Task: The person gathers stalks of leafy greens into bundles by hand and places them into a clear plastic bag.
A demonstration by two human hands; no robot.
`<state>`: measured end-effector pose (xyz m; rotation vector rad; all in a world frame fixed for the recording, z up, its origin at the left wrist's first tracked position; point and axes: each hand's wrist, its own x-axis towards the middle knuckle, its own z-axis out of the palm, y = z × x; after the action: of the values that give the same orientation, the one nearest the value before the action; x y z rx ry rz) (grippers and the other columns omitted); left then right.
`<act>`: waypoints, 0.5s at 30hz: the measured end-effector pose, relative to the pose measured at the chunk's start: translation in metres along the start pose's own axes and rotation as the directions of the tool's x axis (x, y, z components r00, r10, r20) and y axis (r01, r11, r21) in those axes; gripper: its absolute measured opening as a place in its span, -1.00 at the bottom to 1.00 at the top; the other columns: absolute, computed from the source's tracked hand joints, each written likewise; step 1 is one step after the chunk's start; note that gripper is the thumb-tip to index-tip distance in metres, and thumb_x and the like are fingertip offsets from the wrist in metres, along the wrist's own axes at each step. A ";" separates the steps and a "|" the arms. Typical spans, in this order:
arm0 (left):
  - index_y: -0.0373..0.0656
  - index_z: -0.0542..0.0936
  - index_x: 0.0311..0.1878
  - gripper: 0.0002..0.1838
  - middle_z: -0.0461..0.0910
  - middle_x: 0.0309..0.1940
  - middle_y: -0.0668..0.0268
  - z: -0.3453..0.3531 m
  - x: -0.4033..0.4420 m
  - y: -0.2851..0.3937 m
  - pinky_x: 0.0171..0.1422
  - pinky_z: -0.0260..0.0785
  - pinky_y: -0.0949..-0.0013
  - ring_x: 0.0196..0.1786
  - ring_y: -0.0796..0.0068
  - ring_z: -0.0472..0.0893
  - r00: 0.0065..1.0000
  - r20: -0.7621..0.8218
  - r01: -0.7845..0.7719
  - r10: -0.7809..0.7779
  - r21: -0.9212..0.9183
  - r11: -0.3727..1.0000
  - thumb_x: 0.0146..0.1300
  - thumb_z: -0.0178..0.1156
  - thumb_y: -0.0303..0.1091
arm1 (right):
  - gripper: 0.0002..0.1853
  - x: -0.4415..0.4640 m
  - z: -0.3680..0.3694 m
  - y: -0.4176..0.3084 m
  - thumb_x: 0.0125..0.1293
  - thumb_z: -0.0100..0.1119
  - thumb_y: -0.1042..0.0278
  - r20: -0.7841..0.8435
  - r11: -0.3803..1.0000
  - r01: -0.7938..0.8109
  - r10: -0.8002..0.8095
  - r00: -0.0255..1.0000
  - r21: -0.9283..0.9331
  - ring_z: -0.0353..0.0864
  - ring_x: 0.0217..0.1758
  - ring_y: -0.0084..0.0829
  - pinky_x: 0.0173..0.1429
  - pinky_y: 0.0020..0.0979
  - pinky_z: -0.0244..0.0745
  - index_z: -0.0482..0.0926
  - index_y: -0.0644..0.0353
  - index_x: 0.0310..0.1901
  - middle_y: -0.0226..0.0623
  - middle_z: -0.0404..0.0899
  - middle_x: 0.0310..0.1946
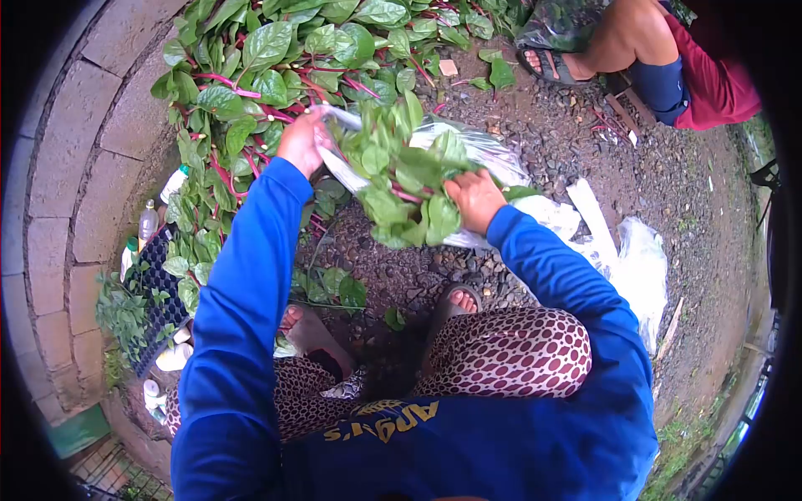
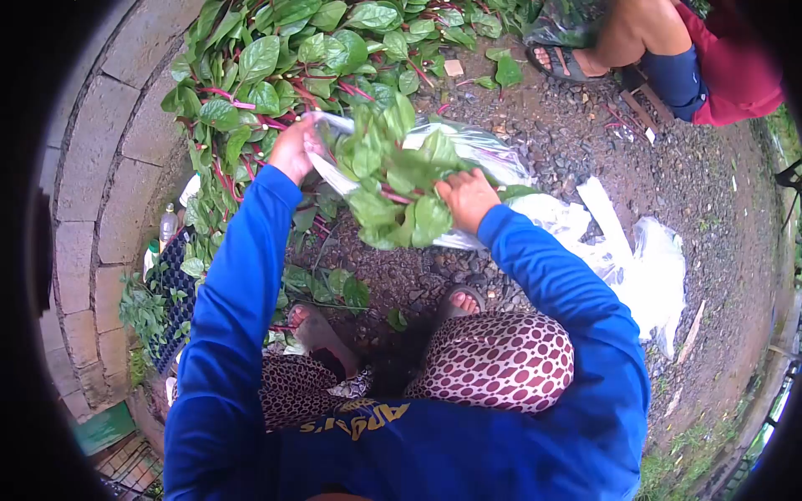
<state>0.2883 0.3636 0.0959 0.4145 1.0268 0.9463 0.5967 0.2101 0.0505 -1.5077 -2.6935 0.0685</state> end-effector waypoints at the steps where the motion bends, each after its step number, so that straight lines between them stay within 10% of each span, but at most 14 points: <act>1: -0.11 0.48 -0.21 -0.87 0.19 -0.72 0.49 0.004 -0.003 0.003 -0.60 0.09 0.42 -0.69 0.63 0.19 0.999 -0.004 -0.038 0.038 0.019 0.999 0.34 0.00 -0.29 | -0.57 -0.007 -0.006 -0.009 -0.08 0.16 0.31 0.059 0.997 0.058 -0.055 0.997 -0.042 0.56 -0.11 -0.26 0.02 -0.24 0.35 0.47 0.11 -0.07 -0.25 0.56 -0.27; 4: -0.05 0.50 -0.17 -0.84 0.15 -0.72 0.53 0.023 -0.018 -0.001 -0.59 0.04 0.49 -0.70 0.66 0.12 0.995 -0.010 -0.098 0.098 0.020 0.995 0.38 -0.01 -0.23 | -0.52 -0.022 -0.004 -0.006 -0.14 0.23 0.28 0.326 0.988 0.085 -0.122 0.938 0.126 0.61 -0.15 -0.26 -0.03 -0.23 0.44 0.52 0.15 -0.07 -0.16 0.60 -0.29; 9: -0.09 0.49 0.02 -0.77 0.14 -0.69 0.59 0.048 -0.055 0.023 -0.58 0.05 0.58 -0.67 0.74 0.12 0.941 0.300 -0.201 0.158 0.116 0.973 0.43 -0.07 -0.27 | -0.36 0.028 0.020 0.083 -0.22 0.35 0.06 0.524 0.733 -0.375 0.030 0.851 0.568 0.65 -0.32 -0.06 -0.20 -0.12 0.54 0.49 0.28 -0.08 0.02 0.64 -0.35; 15: -0.11 0.44 0.17 -0.64 0.38 -0.58 0.51 0.035 -0.063 0.026 -0.43 0.23 0.57 -0.53 0.69 0.31 0.890 0.455 -0.221 0.033 0.368 0.903 0.36 0.06 -0.21 | -0.19 -0.006 0.036 0.042 -0.17 0.24 0.27 0.472 0.987 -0.161 0.133 0.871 0.019 0.57 -0.09 0.00 0.04 -0.14 0.47 0.27 0.20 0.25 0.12 0.55 -0.14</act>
<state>0.2948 0.3303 0.1648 1.0171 0.7786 0.6994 0.6334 0.2267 0.0115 -1.8839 -2.8756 0.5906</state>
